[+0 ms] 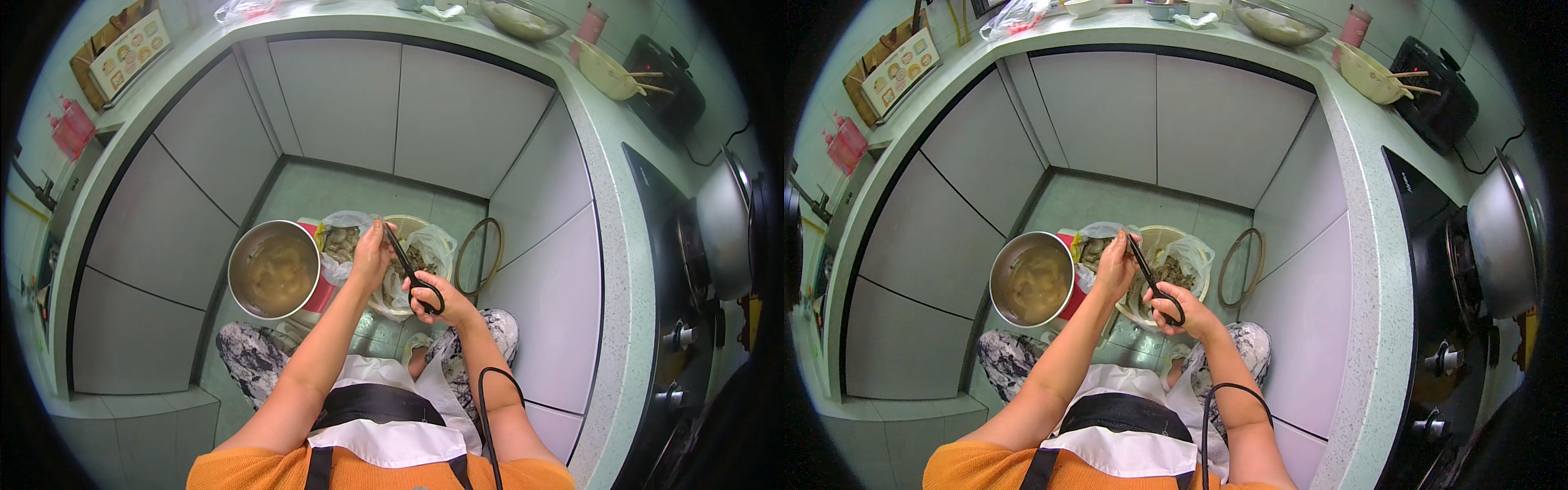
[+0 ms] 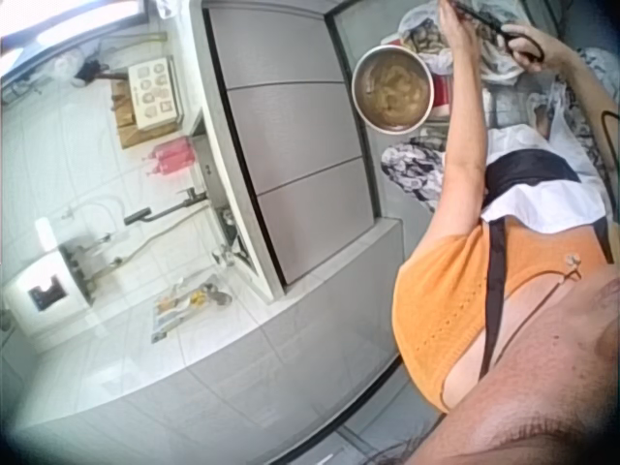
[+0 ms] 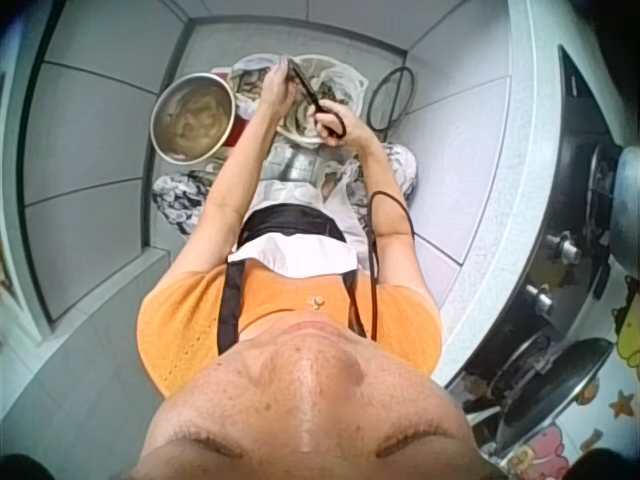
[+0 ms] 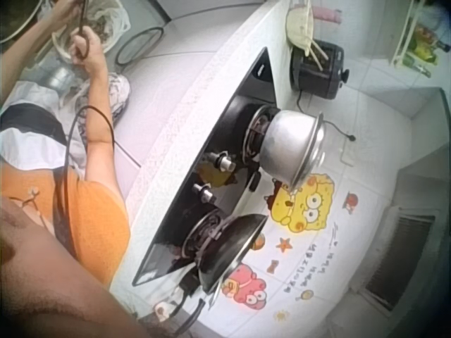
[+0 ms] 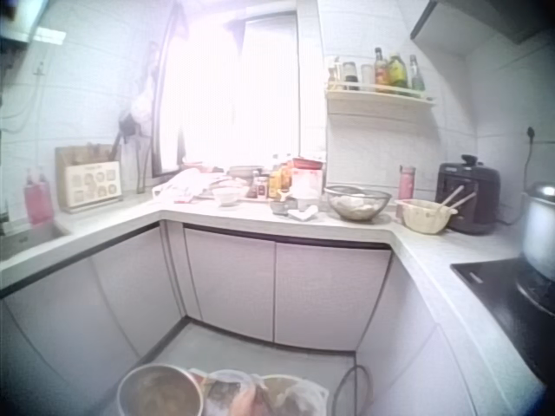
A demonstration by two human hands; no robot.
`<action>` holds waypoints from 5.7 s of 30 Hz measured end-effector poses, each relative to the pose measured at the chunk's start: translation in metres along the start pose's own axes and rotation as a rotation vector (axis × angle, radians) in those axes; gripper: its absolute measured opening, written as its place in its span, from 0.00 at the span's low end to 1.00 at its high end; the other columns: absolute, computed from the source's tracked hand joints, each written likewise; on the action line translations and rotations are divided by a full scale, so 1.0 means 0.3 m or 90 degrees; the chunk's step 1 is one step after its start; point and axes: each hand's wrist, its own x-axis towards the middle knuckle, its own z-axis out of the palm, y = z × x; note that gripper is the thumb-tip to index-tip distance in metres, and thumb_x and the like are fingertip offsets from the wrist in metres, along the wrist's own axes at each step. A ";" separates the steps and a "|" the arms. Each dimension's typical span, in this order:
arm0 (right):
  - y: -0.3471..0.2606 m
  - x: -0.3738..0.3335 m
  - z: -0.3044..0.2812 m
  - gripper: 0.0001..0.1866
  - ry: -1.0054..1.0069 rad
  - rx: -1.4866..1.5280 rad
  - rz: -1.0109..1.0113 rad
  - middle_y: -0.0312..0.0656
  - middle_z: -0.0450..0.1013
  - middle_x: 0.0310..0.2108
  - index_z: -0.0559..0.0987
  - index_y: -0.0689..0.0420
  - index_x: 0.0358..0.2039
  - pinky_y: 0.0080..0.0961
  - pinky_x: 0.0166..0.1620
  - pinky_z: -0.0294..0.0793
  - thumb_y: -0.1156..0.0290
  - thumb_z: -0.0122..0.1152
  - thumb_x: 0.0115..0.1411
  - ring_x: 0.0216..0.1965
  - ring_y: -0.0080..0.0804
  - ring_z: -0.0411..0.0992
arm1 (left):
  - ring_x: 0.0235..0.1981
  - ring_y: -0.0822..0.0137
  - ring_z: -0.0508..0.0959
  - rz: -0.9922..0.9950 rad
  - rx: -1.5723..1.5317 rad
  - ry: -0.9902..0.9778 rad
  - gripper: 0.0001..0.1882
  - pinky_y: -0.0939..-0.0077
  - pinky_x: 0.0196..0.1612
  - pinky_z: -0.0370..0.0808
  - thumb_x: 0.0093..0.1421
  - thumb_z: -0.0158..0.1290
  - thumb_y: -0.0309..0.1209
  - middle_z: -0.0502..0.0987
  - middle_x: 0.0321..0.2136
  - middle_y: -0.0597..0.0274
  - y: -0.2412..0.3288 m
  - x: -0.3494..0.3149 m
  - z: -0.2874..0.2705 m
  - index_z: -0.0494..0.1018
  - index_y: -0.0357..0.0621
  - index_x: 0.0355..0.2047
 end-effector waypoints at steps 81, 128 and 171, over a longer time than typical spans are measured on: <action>-0.021 -0.012 -0.025 0.11 -0.007 0.038 0.016 0.33 0.64 0.14 0.69 0.59 0.36 0.13 0.12 0.53 0.67 0.52 0.56 0.10 0.17 0.57 | 0.15 0.79 0.54 -0.019 0.077 -0.127 0.14 0.85 0.18 0.53 0.65 0.40 0.43 0.55 0.16 0.73 0.004 0.003 -0.070 0.61 0.48 0.27; 0.014 0.042 -0.085 0.10 0.092 0.027 -0.035 0.32 0.62 0.14 0.70 0.59 0.34 0.11 0.13 0.52 0.65 0.55 0.57 0.11 0.15 0.56 | 0.19 0.77 0.58 -0.249 0.312 -0.300 0.16 0.83 0.22 0.58 0.64 0.40 0.45 0.58 0.18 0.73 0.037 -0.001 -0.101 0.63 0.47 0.26; 0.273 0.602 0.119 0.13 0.371 -0.914 -0.060 0.54 0.74 0.32 0.74 0.61 0.34 0.44 0.40 0.72 0.67 0.54 0.50 0.36 0.53 0.72 | 0.47 0.58 0.70 -0.112 -0.393 0.375 0.14 0.62 0.54 0.65 0.64 0.40 0.35 0.73 0.40 0.56 0.126 -0.243 -0.547 0.70 0.41 0.41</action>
